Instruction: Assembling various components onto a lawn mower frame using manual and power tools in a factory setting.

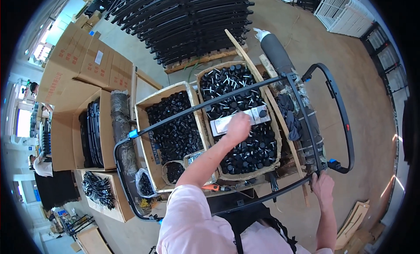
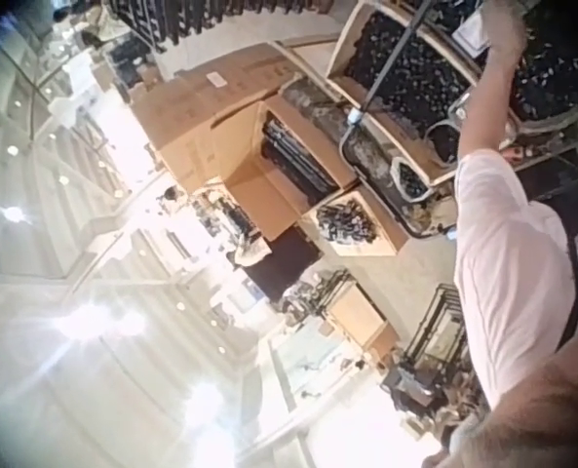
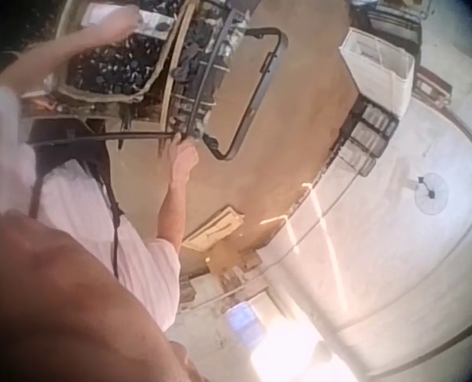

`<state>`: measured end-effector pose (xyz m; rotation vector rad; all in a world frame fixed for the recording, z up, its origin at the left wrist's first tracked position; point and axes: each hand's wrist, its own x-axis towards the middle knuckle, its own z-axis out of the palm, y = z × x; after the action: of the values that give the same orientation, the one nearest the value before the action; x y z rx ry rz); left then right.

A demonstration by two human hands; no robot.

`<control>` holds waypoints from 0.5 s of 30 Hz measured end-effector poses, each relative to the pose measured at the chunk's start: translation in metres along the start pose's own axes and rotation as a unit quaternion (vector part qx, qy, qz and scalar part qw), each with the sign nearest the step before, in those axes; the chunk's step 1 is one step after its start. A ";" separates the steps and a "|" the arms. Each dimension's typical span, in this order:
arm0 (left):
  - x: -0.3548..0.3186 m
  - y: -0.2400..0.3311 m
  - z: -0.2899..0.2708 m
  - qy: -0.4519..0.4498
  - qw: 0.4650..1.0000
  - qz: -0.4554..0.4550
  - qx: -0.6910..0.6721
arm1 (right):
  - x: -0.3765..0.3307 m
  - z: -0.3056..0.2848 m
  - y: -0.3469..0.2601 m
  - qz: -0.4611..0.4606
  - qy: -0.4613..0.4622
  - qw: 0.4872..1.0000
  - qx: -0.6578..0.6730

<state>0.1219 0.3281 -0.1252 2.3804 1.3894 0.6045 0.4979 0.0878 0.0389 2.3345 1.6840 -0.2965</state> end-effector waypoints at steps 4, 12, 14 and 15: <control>0.012 -0.043 -0.014 0.102 0.979 -0.171 0.047 | 0.000 0.008 0.003 0.000 0.005 1.000 -0.014; 0.047 -0.047 -0.003 -0.096 0.967 -0.215 0.098 | 0.002 -0.062 -0.027 0.038 -0.029 0.999 0.011; 0.046 -0.051 0.001 -0.059 0.958 -0.258 0.111 | 0.014 -0.083 -0.064 0.055 -0.030 0.997 0.055; 0.049 -0.052 0.002 -0.056 0.953 -0.287 0.084 | 0.021 -0.089 -0.081 0.016 -0.007 0.995 0.094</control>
<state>0.1057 0.3955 -0.1422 1.9306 2.0203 0.1937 0.4295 0.1592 0.1104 2.4838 1.6762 -0.4832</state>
